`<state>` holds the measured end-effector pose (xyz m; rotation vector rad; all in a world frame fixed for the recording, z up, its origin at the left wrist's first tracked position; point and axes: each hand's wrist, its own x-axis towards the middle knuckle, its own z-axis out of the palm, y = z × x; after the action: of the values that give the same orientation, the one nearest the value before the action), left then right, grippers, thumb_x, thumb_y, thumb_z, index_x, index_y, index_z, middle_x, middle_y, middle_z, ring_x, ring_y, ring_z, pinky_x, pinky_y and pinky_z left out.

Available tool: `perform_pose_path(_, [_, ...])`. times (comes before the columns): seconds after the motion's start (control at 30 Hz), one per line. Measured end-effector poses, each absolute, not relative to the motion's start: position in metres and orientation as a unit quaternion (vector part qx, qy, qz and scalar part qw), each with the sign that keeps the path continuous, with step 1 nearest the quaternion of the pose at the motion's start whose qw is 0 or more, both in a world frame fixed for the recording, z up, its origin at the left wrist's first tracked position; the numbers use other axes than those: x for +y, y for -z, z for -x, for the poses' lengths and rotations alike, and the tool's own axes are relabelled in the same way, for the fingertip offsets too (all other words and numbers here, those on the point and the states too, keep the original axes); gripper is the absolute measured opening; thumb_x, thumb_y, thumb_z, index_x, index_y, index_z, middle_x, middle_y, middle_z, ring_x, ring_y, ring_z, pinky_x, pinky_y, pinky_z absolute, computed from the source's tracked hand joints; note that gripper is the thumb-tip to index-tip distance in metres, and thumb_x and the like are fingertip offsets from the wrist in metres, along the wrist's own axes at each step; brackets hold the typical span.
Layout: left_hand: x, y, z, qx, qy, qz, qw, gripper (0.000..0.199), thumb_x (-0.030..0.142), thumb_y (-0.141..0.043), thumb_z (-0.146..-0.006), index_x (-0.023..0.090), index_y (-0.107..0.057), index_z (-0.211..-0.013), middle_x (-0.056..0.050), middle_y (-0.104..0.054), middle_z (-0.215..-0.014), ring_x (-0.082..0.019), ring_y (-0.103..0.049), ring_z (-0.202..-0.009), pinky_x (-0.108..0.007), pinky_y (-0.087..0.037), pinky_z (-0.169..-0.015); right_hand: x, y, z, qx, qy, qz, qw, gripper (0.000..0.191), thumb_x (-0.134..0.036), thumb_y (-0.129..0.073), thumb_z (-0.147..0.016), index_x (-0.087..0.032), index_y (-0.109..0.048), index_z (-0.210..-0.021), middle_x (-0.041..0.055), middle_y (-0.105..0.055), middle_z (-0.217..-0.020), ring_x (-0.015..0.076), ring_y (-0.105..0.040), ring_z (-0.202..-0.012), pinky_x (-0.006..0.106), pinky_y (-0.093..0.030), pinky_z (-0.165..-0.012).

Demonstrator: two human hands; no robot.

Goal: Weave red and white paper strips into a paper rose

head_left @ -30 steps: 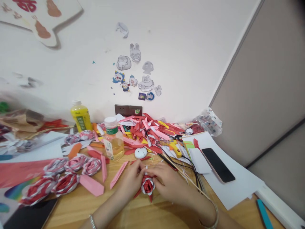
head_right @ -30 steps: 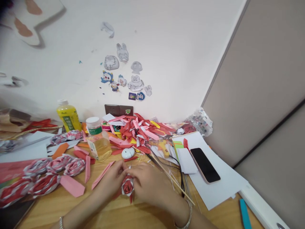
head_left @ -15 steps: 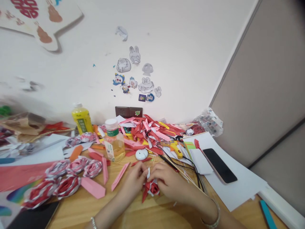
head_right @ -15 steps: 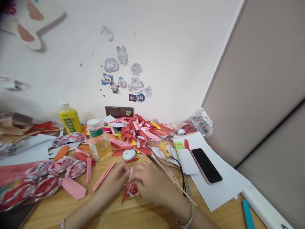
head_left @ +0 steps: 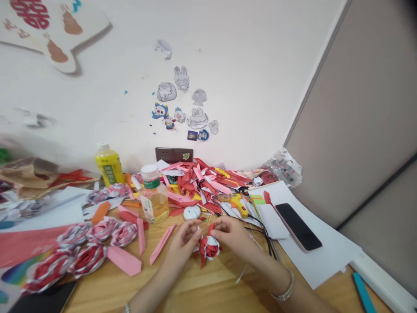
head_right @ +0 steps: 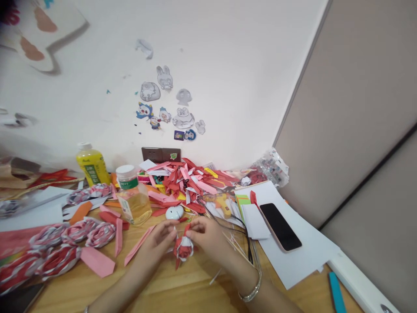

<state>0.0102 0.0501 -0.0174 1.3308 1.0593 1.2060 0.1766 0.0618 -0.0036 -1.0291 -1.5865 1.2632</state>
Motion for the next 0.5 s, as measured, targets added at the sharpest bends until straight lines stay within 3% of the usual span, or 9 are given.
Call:
perform_pose_path(0.13, [0.047, 0.011, -0.010, 0.435, -0.476, -0.616, 0.452, 0.023, 0.034, -0.060, -0.075, 0.018, -0.066, -0.090, -0.006, -0.065, -0.090, -0.021, -0.061, -0.082, -0.030, -0.049, -0.073, 0.054, -0.001, -0.173, -0.676, -0.411, 0.440, 0.425, 0.012, -0.020, -0.064, -0.071, -0.018, -0.064, -0.083, 0.0007, -0.066, -0.079, 0.0162, -0.061, -0.075, 0.027, -0.046, -0.068])
perform_pose_path(0.5, [0.039, 0.008, -0.012, 0.437, -0.526, -0.630, 0.368, 0.015, 0.027, -0.063, -0.074, 0.021, -0.068, -0.086, -0.007, -0.066, -0.092, -0.022, -0.061, -0.088, -0.032, -0.050, -0.077, 0.038, -0.013, -0.166, -0.730, -0.222, 0.454, 0.461, 0.013, -0.013, -0.062, -0.075, -0.020, -0.065, -0.085, 0.0021, -0.065, -0.085, 0.0167, -0.057, -0.083, 0.029, -0.042, -0.076])
